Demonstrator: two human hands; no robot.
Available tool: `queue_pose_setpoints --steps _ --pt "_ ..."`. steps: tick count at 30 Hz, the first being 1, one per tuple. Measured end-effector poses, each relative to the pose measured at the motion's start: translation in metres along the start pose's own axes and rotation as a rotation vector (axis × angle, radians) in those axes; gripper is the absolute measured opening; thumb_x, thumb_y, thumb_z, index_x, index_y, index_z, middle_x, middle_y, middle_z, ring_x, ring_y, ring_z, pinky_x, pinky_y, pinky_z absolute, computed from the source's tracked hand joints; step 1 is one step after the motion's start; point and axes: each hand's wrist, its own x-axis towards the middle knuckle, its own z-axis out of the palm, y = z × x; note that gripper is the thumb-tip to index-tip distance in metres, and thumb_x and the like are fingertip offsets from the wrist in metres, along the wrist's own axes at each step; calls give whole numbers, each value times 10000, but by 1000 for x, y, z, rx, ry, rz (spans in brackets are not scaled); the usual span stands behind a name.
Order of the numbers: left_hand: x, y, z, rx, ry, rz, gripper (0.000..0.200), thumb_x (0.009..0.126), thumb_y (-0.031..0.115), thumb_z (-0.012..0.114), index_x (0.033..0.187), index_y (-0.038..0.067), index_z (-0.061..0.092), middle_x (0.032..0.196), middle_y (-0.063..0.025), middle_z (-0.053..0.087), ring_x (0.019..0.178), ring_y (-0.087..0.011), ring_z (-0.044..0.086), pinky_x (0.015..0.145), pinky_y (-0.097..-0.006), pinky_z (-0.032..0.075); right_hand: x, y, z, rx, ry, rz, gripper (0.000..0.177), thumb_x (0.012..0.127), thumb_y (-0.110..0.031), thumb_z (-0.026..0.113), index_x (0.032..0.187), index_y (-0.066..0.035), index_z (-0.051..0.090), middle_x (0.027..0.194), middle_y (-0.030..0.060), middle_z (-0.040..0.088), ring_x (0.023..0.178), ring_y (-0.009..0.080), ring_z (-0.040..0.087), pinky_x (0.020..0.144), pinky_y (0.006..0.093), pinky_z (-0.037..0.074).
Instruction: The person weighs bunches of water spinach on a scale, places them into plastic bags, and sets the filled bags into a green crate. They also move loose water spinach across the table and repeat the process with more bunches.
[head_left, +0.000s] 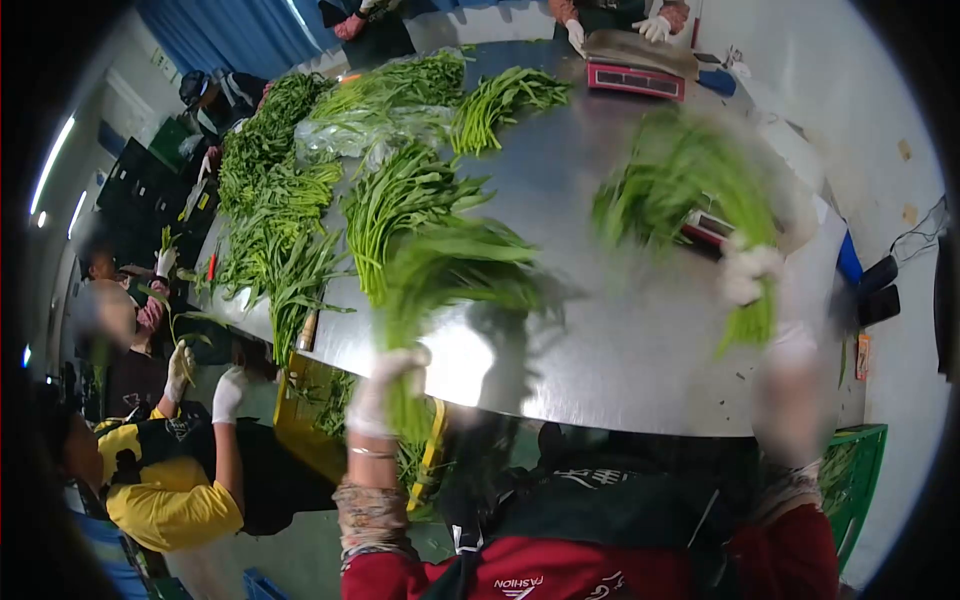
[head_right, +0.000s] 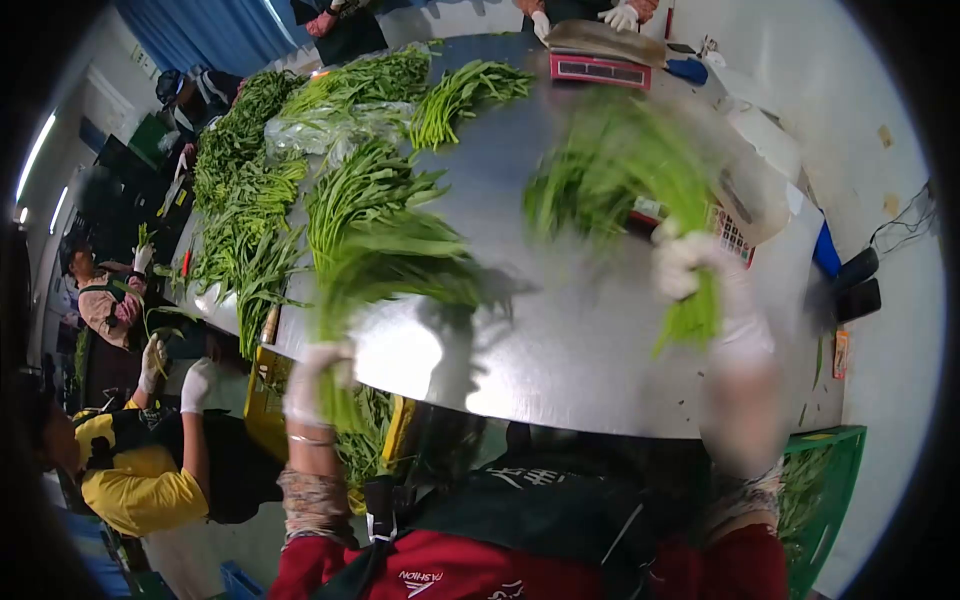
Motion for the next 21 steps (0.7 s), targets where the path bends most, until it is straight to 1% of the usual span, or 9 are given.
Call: queue_pose_setpoints --steps 2,4,6,8,10,12,15,18,21 --pt "-25 34 -43 -483 -167 251 434 844 111 503 1230 -46 378 611 44 451 426 -25 364 371 -142 314 -16 -37 29 -5 -217 -270 211 845 -105 562 1020 -3 502 679 -28 424 534 70 407 502 197 332" --pt "-10 8 -84 393 -29 -73 219 872 139 503 957 -33 607 652 -52 574 455 -104 473 454 -216 417 1 -5 48 -393 181 -240 186 855 -130 576 988 -8 531 677 -37 422 528 63 404 505 197 348" --pt "-20 8 -98 555 37 -522 202 839 125 566 956 -36 601 640 -65 576 490 -125 521 455 -212 412 -2 34 67 -762 158 539 157 840 -130 587 926 0 567 705 -21 480 521 61 404 496 198 365" --pt "-39 70 -96 348 47 -294 267 834 66 535 1067 -65 541 635 -63 578 502 -124 540 444 -210 418 -5 32 91 -1057 79 1084 149 827 -121 592 898 9 578 722 -4 508 518 65 398 496 206 371" --pt "-51 92 -108 27 -153 20 331 846 96 531 1126 -79 510 667 -56 579 510 -104 523 463 -194 420 -12 11 99 -733 157 800 192 805 -106 601 956 5 558 762 29 541 556 86 450 512 218 388" --pt "-47 92 -68 -108 174 107 403 859 159 549 1173 -87 492 729 -53 585 533 -90 518 479 -181 422 -14 -3 109 -498 112 399 219 806 -107 609 990 -5 548 774 34 548 592 99 495 531 227 405" --pt "-30 69 -47 16 4 157 451 874 206 580 1242 -33 475 860 -61 618 712 -108 595 621 -199 485 9 20 87 -570 -35 132 254 816 -121 614 1032 -14 532 791 43 560 653 125 546 584 235 446" --pt "-2 4 -16 -143 -288 95 537 870 237 601 1318 23 396 1078 -130 607 972 -210 608 828 -331 505 34 77 68 -719 40 111 224 844 -156 622 995 -5 556 866 79 614 756 156 605 702 274 494" --pt "24 -102 31 -367 -290 36 459 862 168 590 1276 26 451 1175 -106 555 1052 -203 553 896 -365 469 49 144 4 -824 86 228 254 857 -157 629 1042 3 561 941 80 632 835 161 630 734 282 503"
